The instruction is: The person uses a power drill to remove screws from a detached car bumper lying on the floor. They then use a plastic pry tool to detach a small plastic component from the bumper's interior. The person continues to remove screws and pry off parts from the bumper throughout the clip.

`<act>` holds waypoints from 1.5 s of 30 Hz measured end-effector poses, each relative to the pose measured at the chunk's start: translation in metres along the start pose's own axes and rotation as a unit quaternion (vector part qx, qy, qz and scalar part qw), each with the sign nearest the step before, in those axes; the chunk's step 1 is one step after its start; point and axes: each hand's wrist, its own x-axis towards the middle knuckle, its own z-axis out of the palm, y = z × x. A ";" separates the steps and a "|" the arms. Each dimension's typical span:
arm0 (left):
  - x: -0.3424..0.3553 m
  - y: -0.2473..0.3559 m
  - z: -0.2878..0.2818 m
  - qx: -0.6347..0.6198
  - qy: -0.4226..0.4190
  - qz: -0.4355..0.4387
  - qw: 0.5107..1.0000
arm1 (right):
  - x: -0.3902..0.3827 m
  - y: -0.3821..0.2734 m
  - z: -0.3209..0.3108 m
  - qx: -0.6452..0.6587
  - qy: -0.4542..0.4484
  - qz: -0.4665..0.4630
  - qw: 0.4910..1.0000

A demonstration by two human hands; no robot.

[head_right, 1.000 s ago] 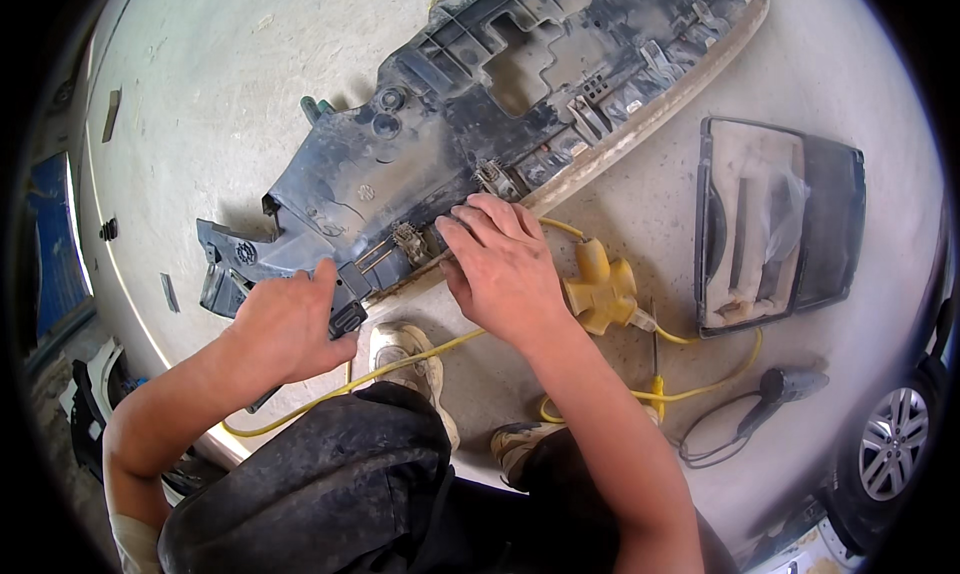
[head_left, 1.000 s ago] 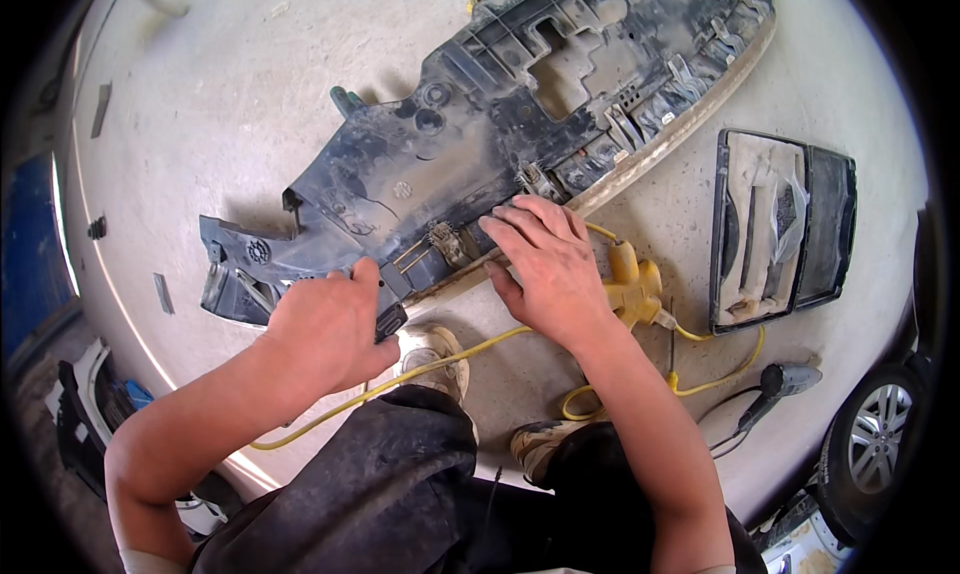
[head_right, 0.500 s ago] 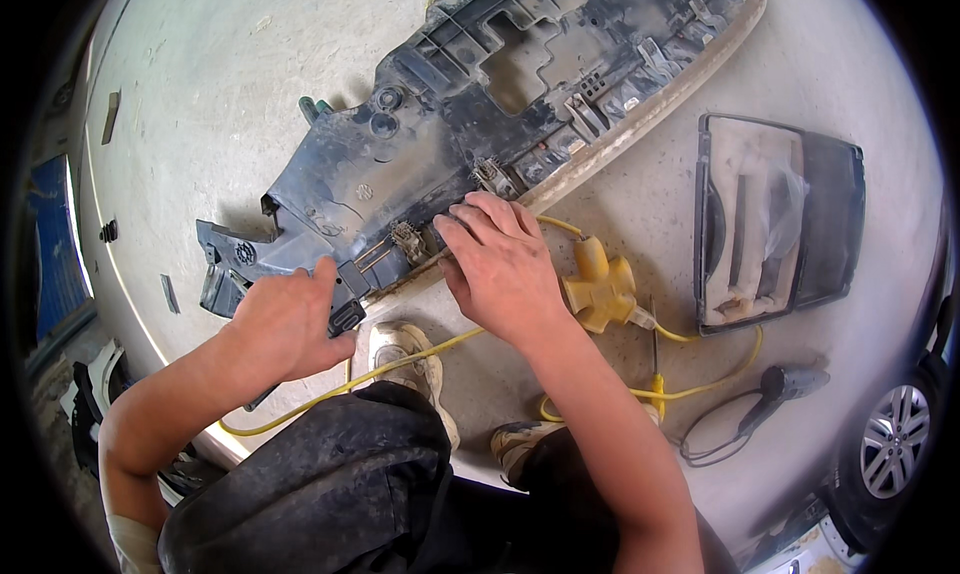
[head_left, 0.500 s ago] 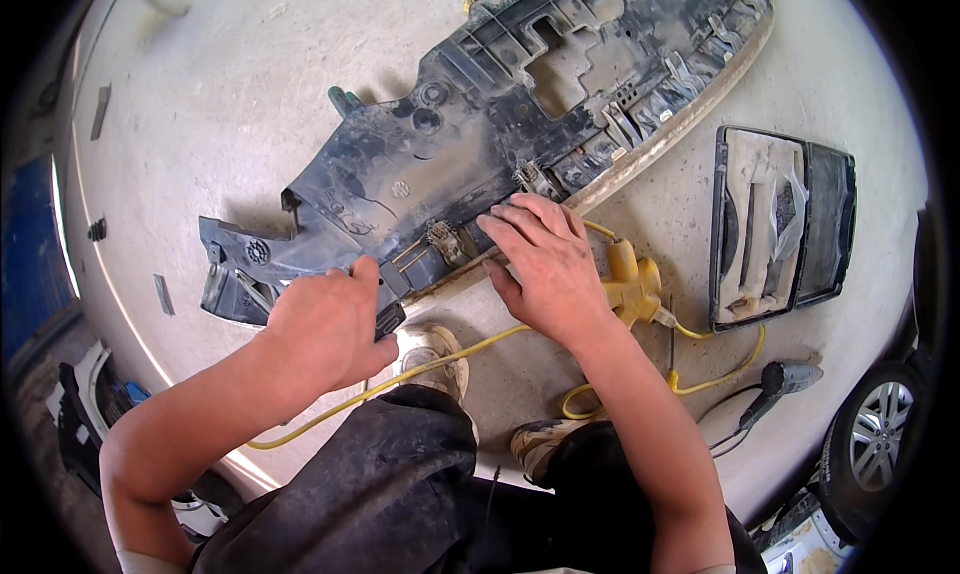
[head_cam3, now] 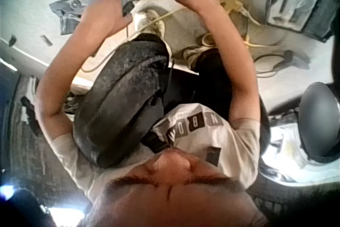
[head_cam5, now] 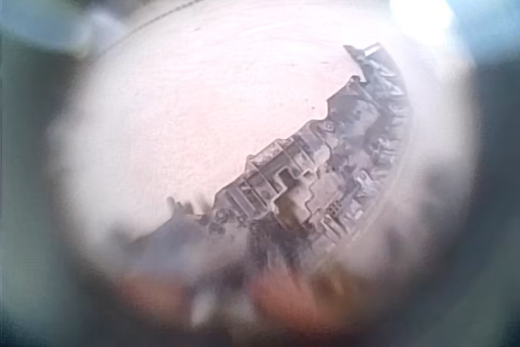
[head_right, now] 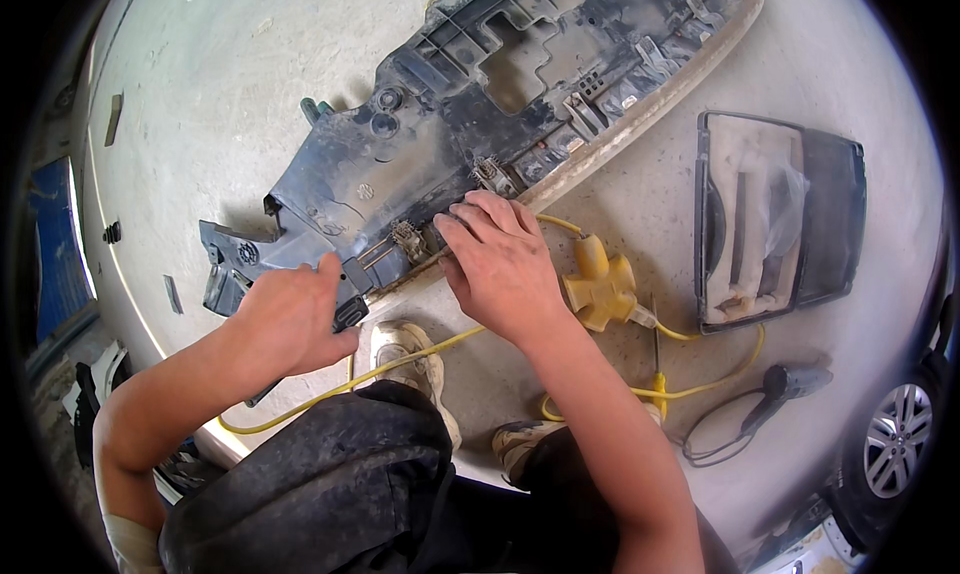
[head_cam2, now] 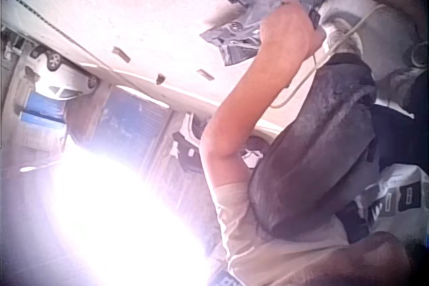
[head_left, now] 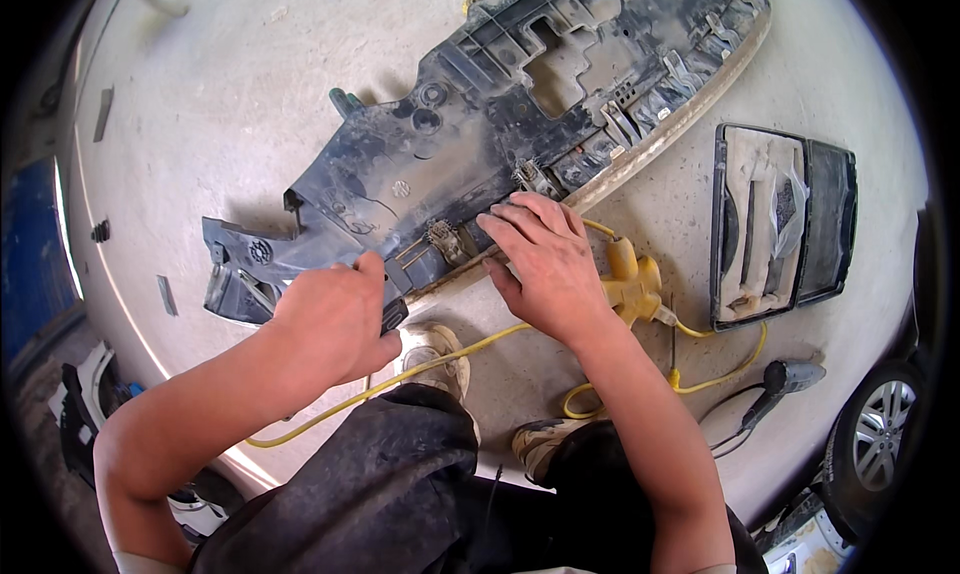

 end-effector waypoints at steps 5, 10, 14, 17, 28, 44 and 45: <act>0.000 0.002 -0.001 0.019 -0.001 0.001 1.000 | 0.000 0.000 -0.001 0.004 0.002 0.000 1.000; 0.002 0.005 0.000 0.043 0.002 -0.006 0.999 | 0.000 0.000 -0.001 0.004 0.002 0.002 1.000; 0.005 0.005 0.000 0.034 -0.009 -0.013 0.999 | 0.000 0.001 0.000 0.002 0.006 -0.001 1.000; 0.004 0.004 -0.004 0.025 -0.022 -0.011 0.999 | -0.001 0.001 -0.001 0.006 0.003 -0.002 1.000; 0.002 -0.006 -0.007 0.045 -0.029 0.012 0.998 | -0.001 0.003 0.000 0.011 -0.003 -0.001 1.000; 0.003 0.000 -0.006 0.033 -0.025 0.016 0.999 | -0.001 0.001 0.000 0.003 -0.009 0.005 1.000; 0.003 0.000 -0.005 0.032 -0.027 0.014 0.999 | -0.001 0.001 0.000 0.004 -0.009 0.007 1.000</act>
